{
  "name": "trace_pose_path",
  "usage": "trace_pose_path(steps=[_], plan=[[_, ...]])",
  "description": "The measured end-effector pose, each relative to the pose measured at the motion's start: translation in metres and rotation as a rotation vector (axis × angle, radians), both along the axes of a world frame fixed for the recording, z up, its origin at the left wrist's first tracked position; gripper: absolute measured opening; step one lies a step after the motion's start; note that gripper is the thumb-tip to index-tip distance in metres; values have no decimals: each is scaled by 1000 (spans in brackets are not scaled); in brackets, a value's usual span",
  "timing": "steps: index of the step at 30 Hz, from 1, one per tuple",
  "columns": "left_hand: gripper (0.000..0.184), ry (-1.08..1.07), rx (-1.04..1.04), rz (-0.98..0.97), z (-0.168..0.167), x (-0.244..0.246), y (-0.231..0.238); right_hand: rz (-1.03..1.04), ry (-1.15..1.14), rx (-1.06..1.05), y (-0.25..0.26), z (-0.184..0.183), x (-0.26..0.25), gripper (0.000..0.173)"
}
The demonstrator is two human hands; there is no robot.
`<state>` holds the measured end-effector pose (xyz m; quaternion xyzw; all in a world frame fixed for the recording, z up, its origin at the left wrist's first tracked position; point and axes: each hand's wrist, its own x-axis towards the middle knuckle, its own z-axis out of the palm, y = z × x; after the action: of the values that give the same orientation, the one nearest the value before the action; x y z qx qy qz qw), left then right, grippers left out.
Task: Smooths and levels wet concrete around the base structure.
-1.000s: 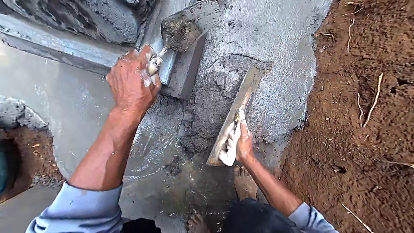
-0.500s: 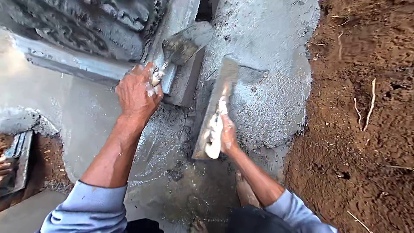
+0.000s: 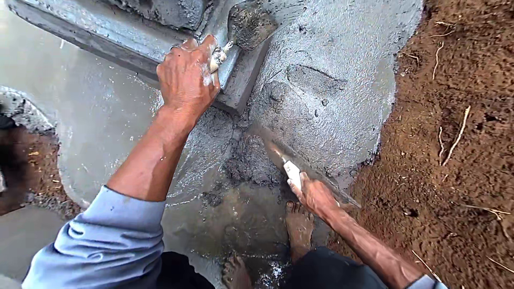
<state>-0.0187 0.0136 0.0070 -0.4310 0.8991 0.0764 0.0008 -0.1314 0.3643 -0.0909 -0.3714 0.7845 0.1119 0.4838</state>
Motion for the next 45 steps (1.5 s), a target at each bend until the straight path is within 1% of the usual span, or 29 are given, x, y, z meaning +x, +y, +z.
trace_pose_path(steps=[2, 3, 4, 5, 6, 7, 8, 9, 10, 11, 12, 14, 16, 17, 18, 19, 22, 24, 26, 27, 29, 32, 34, 38, 42, 45], plan=[[39, 9, -14, -2, -1, 1, 0, 138, 24, -15, 2, 6, 5, 68], [39, 14, -20, -4, -2, 1, 0, 159, 37, -28, 1, 10, 2, 68], [39, 12, -22, -5, -2, 0, -1, 114, 41, -65, 0, 13, -2, 67], [39, 15, -22, -7, -2, 0, -1, -6, 26, -136, -3, 14, -6, 63], [39, 16, -21, -7, -2, 0, -1, -199, -13, -236, -7, 12, -9, 55], [38, 19, -13, -3, -3, 1, -1, -441, -80, -354, -16, 6, -9, 45], [38, 19, -9, 0, -3, 2, 0, -713, -189, -464, -28, -4, -7, 41], [39, 13, -5, 3, -2, 2, 0, -984, -346, -515, -42, -13, -5, 45], [39, 8, -3, 4, -1, 1, 0, -1182, -479, -515, -57, -23, -2, 49], [38, 1, -4, 4, 0, 0, 0, -1256, -538, -489, -70, -31, 3, 50], [37, -3, -9, 6, 0, 0, 0, -1217, -527, -453, -80, -38, 9, 50], [36, -5, -22, 3, 0, 0, -1, -997, -426, -365, -93, -45, 24, 51], [36, -12, -27, 0, -1, 2, 1, -829, -359, -286, -92, -37, 33, 52], [36, -11, -32, -1, -1, 1, 2, -796, -340, -268, -89, -27, 28, 52], [36, -12, -32, -2, 0, 0, 2, -798, -319, -277, -84, -20, 23, 51], [35, -15, -33, 1, 1, 0, 1, -850, -307, -306, -80, -18, 18, 49], [34, -6, -28, 6, -1, 1, 3, -1076, -329, -402, -85, -33, 9, 45], [34, 4, -36, -2, -3, 2, 4, -1046, -363, -387, -87, -42, 13, 47], [35, 8, -47, -6, -3, 1, 2, -997, -434, -359, -81, -31, 22, 44], [35, 5, -48, -4, -4, 2, 2, -1030, -470, -367, -77, -26, 25, 42], [34, 14, -54, -6, -4, 2, 0, -1159, -514, -450, -81, -26, 25, 38], [32, 21, -67, -20, -5, 3, 1, -1266, -558, -628, -106, -42, 28, 38], [30, 21, -81, -23, -6, 4, 1, -1313, -591, -702, -126, -54, 37, 38], [28, 9, -67, -16, -3, 3, 2, -1386, -606, -676, -166, -62, 41, 39], [27, 15, -73, -34, -2, 6, 5, -1357, -570, -661, -193, -64, 32, 40], [29, 16, -85, -31, -3, 6, 5, -1307, -530, -662, -211, -68, 24, 47]])
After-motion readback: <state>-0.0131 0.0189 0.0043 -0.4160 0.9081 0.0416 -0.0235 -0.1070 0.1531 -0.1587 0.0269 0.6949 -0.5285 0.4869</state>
